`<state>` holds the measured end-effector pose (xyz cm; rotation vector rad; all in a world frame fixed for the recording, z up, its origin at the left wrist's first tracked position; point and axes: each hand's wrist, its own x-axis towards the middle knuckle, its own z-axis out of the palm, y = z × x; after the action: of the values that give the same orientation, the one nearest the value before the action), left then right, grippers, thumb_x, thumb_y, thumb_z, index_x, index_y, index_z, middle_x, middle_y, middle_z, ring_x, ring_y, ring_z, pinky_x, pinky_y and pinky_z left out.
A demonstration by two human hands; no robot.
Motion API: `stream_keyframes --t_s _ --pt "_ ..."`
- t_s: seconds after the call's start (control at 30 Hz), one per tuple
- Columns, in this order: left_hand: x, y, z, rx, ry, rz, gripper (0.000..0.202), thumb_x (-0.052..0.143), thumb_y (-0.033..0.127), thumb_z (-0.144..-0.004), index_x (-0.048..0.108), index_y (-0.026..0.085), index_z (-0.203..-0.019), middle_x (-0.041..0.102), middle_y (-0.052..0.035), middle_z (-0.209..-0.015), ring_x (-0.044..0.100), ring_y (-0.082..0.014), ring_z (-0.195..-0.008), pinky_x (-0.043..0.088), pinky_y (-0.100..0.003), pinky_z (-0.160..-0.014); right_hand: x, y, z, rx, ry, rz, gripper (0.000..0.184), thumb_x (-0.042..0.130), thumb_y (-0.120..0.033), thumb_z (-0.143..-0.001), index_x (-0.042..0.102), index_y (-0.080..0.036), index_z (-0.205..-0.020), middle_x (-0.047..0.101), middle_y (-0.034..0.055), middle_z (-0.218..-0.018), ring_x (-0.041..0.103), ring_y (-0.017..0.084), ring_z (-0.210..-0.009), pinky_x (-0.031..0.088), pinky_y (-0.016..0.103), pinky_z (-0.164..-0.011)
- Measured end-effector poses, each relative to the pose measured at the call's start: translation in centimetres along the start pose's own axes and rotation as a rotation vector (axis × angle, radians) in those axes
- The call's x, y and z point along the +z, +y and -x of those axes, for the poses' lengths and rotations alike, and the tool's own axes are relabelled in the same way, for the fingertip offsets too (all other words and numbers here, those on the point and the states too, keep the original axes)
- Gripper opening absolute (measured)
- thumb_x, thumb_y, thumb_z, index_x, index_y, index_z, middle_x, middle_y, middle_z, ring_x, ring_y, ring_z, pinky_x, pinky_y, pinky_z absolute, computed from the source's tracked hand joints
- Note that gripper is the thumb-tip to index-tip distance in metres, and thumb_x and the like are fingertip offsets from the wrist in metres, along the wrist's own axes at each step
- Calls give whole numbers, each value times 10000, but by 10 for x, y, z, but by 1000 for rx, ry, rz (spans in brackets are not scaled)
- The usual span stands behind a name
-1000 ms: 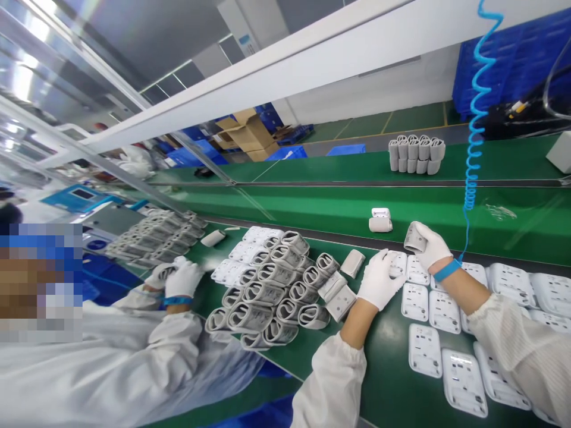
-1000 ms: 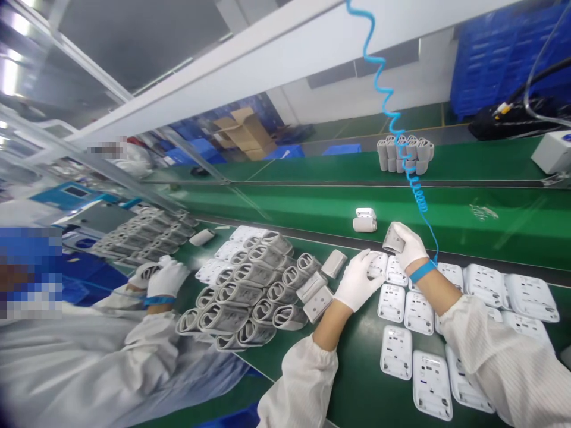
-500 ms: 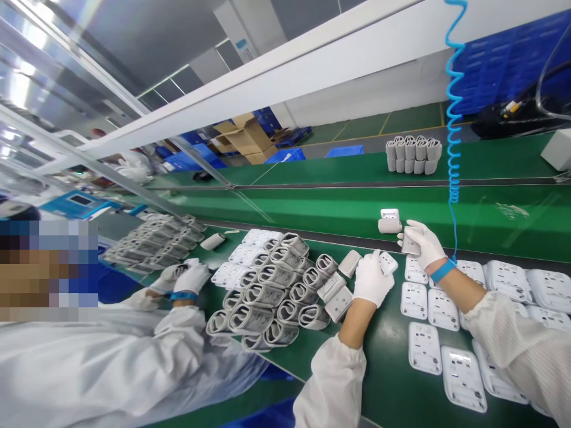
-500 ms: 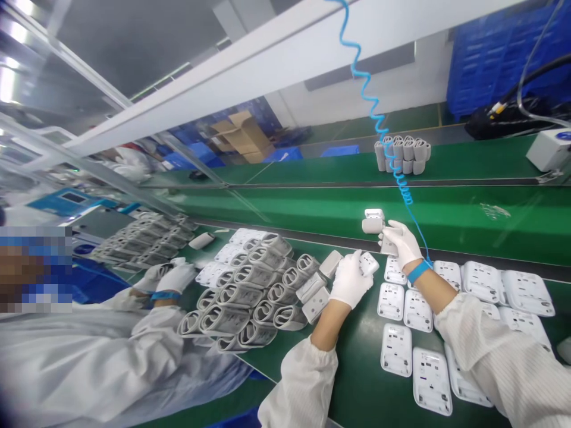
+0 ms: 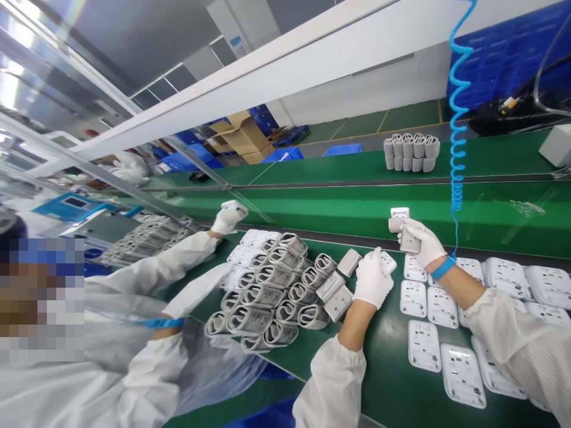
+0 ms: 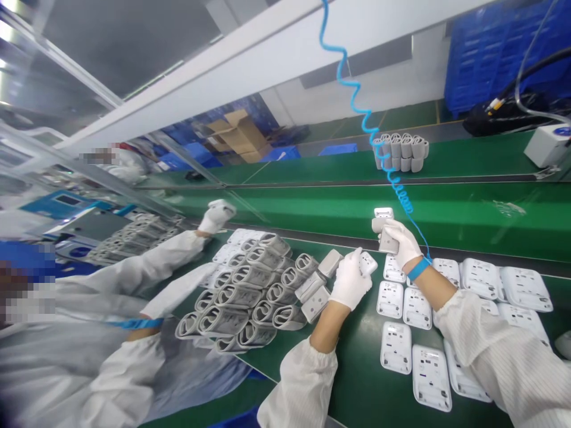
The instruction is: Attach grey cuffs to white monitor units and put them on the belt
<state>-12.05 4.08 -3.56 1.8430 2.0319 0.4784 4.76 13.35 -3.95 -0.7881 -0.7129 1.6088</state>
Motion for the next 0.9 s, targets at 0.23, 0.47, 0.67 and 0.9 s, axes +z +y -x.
stream_keyframes --t_s 0.23,0.47,0.67,0.9 --pt "0 -6 -3 -7 -29 96 888 846 211 -703 571 201 -1548 415 -205 -1693 463 -455 -1521 389 -578 -1272 -7 1 -4 22 17 -52 590 887 -318 -671 749 -212 -1235 819 61 -1053 746 233 -810 626 377 -748" --pt "5 -11 -4 -38 39 388 911 829 104 -718 526 160 -1575 523 -204 -1591 538 -352 -1487 401 -477 -1293 -9 2 -5 2 66 -124 602 780 -209 -597 784 -244 -1198 819 49 -1127 763 278 -1096 610 436 -1023" --pt "9 -17 -10 -124 146 803 803 822 150 -782 540 172 -1533 651 -148 -1431 648 -282 -1345 490 -438 -1212 -7 2 -1 30 -24 -30 784 874 -201 -584 739 -285 -1352 800 53 -1233 706 317 -1268 568 476 -1108" --pt "6 -7 -6 -173 143 986 435 886 274 -742 679 183 -1113 707 -26 -937 676 -163 -813 568 -296 -773 -2 4 4 -69 -147 375 976 962 -241 -605 634 -266 -1524 754 58 -1312 666 326 -1312 499 500 -1201"
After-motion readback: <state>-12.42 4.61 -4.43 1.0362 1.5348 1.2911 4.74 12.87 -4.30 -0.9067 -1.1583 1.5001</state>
